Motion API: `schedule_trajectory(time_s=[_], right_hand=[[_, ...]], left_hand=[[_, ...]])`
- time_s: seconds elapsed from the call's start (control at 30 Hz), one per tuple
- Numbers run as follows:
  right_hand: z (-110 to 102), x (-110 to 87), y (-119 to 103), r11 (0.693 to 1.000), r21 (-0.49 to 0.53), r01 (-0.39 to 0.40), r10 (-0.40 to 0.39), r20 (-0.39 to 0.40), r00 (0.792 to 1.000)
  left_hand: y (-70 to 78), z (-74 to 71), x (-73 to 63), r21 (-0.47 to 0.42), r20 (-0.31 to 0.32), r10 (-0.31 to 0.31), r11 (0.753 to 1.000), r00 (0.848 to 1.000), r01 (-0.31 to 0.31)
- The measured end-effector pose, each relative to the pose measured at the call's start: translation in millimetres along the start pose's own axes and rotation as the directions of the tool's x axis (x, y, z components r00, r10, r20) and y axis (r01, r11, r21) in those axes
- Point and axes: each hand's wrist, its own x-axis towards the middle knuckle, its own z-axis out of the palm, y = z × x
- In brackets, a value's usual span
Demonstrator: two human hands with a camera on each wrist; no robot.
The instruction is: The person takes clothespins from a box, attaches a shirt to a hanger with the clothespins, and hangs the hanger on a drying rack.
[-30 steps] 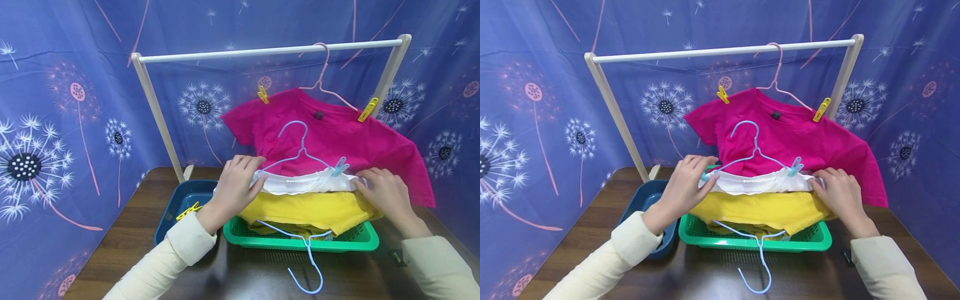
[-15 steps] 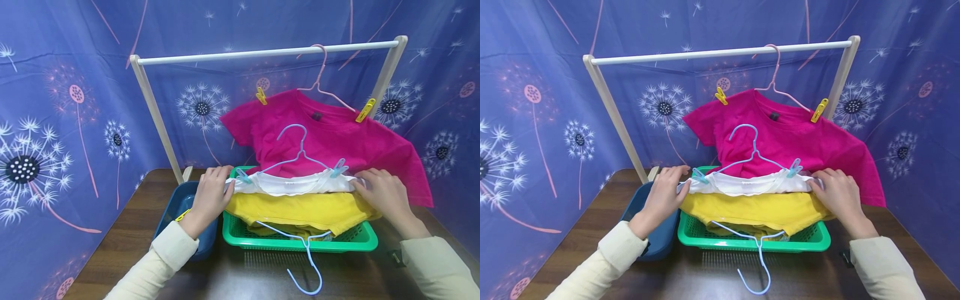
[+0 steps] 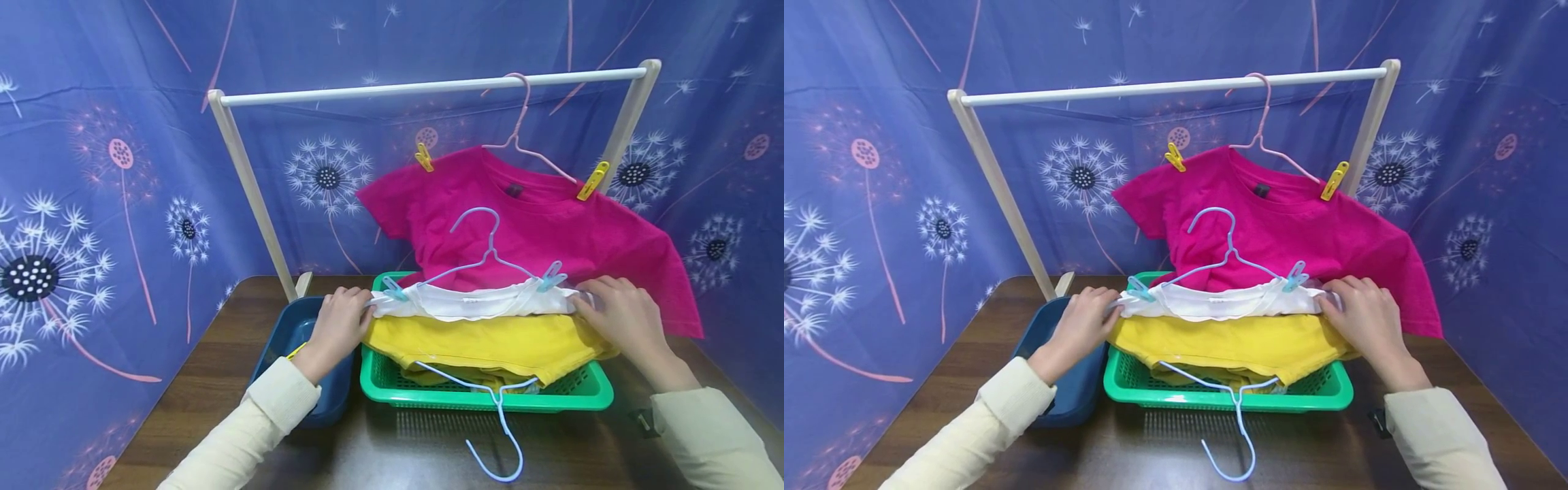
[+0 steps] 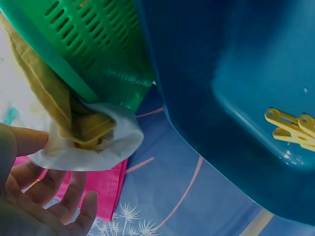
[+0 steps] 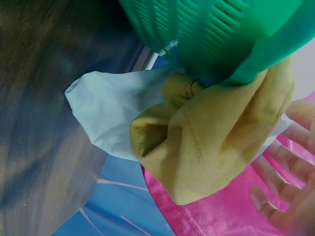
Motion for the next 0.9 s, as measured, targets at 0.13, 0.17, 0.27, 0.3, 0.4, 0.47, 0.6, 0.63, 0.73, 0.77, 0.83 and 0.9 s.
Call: schedule_trajectory(time_s=[0.13,0.17,0.27,0.3,0.4,0.47,0.6,0.63,0.73,0.77,0.83,0.9], right_hand=[[-0.2,0.3,-0.7,1.0,0.002,0.009,-0.009,-0.002,1.0],[-0.1,0.3,-0.9,1.0,0.002,0.011,-0.011,-0.001,1.0],[-0.3,0.1,-1.5,1.0,0.001,0.01,-0.01,0.006,1.0],[-0.6,0.0,-1.7,1.0,0.001,0.008,-0.008,0.012,1.0],[-1.9,0.0,-2.1,1.0,-0.001,0.0,0.0,0.03,1.0],[-2.4,0.3,-2.2,1.0,-0.004,-0.001,0.001,0.035,0.999],[-2.6,1.6,-2.2,1.0,-0.018,0.003,-0.003,0.026,1.0],[-2.7,1.9,-2.4,1.0,-0.022,0.002,-0.002,0.024,1.0],[-3.3,3.1,-3.2,0.999,-0.035,0.004,-0.005,-0.004,1.0],[-3.9,3.7,-3.5,0.999,-0.038,0.004,-0.005,-0.015,1.0],[-5.2,5.2,-4.4,0.999,-0.046,0.011,-0.013,-0.05,0.999],[-7.1,7.1,-5.3,0.998,-0.051,0.021,-0.026,-0.093,0.995]], left_hand=[[-4.5,0.4,2.0,0.002,-0.016,0.002,1.0,1.0,-0.002],[-5.7,0.3,2.5,-0.001,-0.02,-0.003,1.0,1.0,0.003],[-9.0,-0.8,3.6,-0.008,-0.039,-0.012,1.0,0.999,0.011],[-10.0,-1.5,3.9,-0.01,-0.046,-0.014,1.0,0.999,0.014],[-12.3,-4.2,5.0,-0.021,-0.061,-0.017,1.0,0.998,0.015],[-13.5,-6.1,5.9,-0.028,-0.062,-0.021,0.999,0.998,0.02],[-14.8,-9.9,9.0,-0.028,-0.062,-0.031,0.999,0.998,0.029],[-14.8,-11.0,9.9,-0.029,-0.064,-0.032,0.999,0.997,0.03],[-15.1,-14.4,12.6,-0.039,-0.079,-0.037,0.999,0.996,0.034],[-15.4,-15.4,13.4,-0.044,-0.085,-0.038,0.998,0.996,0.034],[-16.1,-17.5,15.3,-0.057,-0.094,-0.04,0.998,0.995,0.035],[-17.2,-19.8,17.2,-0.064,-0.101,-0.041,0.997,0.994,0.034]])
